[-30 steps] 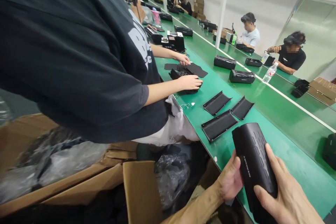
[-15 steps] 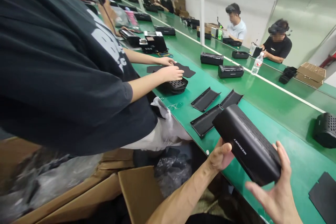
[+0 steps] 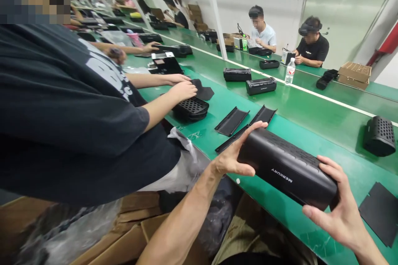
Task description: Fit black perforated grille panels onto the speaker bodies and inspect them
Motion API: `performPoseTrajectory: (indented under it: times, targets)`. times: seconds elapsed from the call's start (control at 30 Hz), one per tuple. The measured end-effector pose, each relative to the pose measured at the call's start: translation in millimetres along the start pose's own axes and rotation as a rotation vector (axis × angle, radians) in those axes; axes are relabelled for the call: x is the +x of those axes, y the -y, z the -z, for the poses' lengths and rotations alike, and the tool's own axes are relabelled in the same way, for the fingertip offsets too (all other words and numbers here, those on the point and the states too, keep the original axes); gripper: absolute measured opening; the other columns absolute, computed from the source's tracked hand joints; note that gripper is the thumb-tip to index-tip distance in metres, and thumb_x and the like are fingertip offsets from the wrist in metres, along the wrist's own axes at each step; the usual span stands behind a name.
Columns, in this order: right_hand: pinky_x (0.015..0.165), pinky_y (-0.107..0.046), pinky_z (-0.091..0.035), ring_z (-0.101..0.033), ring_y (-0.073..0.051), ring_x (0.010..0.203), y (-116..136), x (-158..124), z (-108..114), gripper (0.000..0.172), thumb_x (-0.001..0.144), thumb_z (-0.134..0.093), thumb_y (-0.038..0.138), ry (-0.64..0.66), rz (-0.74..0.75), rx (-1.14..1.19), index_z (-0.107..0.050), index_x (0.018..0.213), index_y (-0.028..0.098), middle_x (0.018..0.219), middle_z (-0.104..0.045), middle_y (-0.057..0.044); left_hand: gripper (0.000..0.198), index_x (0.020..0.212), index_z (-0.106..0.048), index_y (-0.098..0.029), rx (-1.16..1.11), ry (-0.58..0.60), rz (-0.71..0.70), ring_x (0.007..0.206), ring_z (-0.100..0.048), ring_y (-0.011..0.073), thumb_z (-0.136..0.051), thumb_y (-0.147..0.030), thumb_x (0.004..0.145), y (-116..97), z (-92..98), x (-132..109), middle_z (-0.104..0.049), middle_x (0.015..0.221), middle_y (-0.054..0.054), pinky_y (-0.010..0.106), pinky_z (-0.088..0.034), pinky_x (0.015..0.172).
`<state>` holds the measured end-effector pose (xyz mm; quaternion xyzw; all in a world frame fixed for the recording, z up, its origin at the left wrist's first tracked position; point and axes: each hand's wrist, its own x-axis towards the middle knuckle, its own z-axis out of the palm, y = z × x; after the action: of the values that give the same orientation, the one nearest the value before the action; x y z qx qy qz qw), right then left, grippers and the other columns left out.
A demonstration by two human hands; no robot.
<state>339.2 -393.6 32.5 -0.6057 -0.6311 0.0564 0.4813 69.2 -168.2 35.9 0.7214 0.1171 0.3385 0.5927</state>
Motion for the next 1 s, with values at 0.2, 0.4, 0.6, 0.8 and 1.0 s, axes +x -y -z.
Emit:
performPoseTrajectory:
  times: [0.2,0.4,0.6,0.8,1.0]
  targets:
    - [0.113,-0.058,-0.046,-0.054,-0.042,0.145,-13,12,10,0.062,0.088,-0.084,0.052,0.033,-0.025,0.067,-0.056,0.139,0.031,0.157,-0.055,-0.015,0.116,0.161,-0.047,-0.03,0.061,-0.035,0.057,0.129,-0.062,0.0378,-0.103,-0.045,0.06,-20,-17.6,4,-0.062,0.145,0.011,0.046,-0.052,0.11]
    - [0.115,-0.055,-0.046,-0.051,-0.041,0.148,-11,13,8,0.071,0.09,-0.082,0.048,-0.048,0.034,0.01,-0.049,0.15,0.032,0.16,-0.053,-0.014,0.104,0.153,-0.049,-0.029,-0.104,-0.088,0.025,0.108,-0.064,0.0272,-0.099,-0.042,0.063,-16,-26.5,7,-0.063,0.127,0.007,0.035,-0.055,0.093]
    - [0.111,-0.051,-0.053,-0.059,-0.039,0.14,-30,19,15,0.076,0.089,-0.081,0.056,0.009,-0.145,0.064,-0.049,0.155,0.033,0.155,-0.059,-0.013,0.099,0.149,-0.053,-0.027,-0.151,-0.195,0.114,0.108,-0.064,0.0281,-0.098,-0.043,0.063,2,-41.1,14,-0.066,0.123,0.006,0.038,-0.054,0.097]
    - [0.116,-0.059,-0.05,-0.051,-0.04,0.152,-68,14,16,0.088,0.096,-0.059,0.076,0.069,-0.529,0.398,-0.033,0.169,0.033,0.17,-0.045,-0.017,0.078,0.133,-0.062,-0.023,-0.428,-0.397,0.466,0.103,-0.072,0.03,-0.092,-0.054,0.069,26,-74.0,16,-0.074,0.113,0.008,0.042,-0.062,0.088]
    - [0.089,-0.056,-0.066,-0.077,-0.037,0.112,-84,-18,-50,0.062,0.097,-0.063,0.07,-0.154,-0.501,0.661,-0.061,0.144,0.029,0.123,-0.078,-0.015,0.065,0.119,-0.063,-0.023,-0.664,-0.485,0.767,0.08,-0.074,0.0289,-0.09,-0.059,0.072,40,-93.3,15,-0.074,0.097,0.008,0.041,-0.064,0.055]
